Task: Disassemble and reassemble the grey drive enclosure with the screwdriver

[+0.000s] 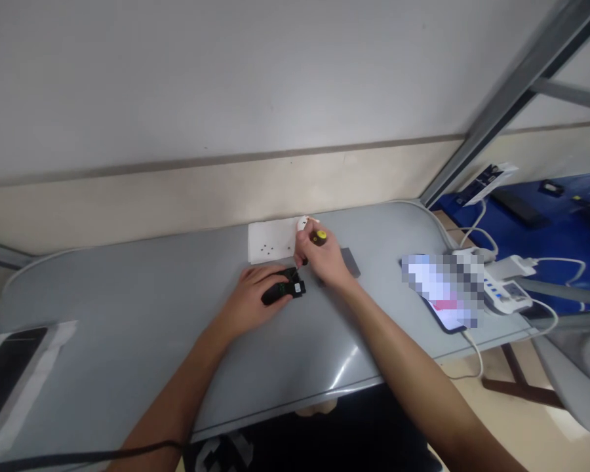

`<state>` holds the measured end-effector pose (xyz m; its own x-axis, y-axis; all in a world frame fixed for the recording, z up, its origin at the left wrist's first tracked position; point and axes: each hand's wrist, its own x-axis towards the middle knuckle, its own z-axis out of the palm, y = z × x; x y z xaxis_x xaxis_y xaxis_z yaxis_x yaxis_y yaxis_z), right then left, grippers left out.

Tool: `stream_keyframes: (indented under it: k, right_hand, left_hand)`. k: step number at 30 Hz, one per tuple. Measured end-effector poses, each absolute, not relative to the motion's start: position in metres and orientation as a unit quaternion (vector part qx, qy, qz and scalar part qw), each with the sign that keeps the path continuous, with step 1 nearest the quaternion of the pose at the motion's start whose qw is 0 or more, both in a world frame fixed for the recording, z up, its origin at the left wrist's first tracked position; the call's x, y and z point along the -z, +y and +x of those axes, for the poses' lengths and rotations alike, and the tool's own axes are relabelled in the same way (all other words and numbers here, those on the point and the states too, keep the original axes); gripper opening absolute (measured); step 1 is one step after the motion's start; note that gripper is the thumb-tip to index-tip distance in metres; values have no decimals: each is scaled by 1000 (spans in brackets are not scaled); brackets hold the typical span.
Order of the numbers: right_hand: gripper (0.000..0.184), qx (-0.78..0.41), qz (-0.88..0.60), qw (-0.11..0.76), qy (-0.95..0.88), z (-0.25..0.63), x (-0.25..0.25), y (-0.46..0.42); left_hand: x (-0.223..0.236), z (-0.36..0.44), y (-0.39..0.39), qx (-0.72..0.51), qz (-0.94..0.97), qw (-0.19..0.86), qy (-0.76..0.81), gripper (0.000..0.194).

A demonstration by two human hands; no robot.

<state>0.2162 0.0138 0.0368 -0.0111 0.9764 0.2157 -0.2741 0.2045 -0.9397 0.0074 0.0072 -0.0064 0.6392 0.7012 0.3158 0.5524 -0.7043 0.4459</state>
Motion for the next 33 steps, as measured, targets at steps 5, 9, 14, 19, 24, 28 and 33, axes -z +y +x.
stream_keyframes:
  k: [5,9,14,19,24,28,33]
  right_hand:
    - [58,-539,-316,615,-481,210,-36,17]
    - [38,-569,-306,622,-443,213,-38,17]
    - [49,-587,-298,643,-393,214,-38,16]
    - [46,-581,-303,642,-397,210,-38,18]
    - [34,-617,-265,634,-385,215,-42,15]
    - [46,-605,-285,643,-374,214,-39,15]
    - [45,-600,-281,649,-374,212,-36,21]
  left_hand:
    - [7,9,7,-242,892,154,349,21]
    - [6,9,7,-247,892,150,347,22]
    - [6,9,6,-241,895,150,345,20]
    - [6,9,5,-240,893,154,348,23]
    - [5,9,6,-239,895,153,344,20]
    - [6,8,6,-239,898,145,340,20]
    - [5,9,6,-251,898,137,334,20]
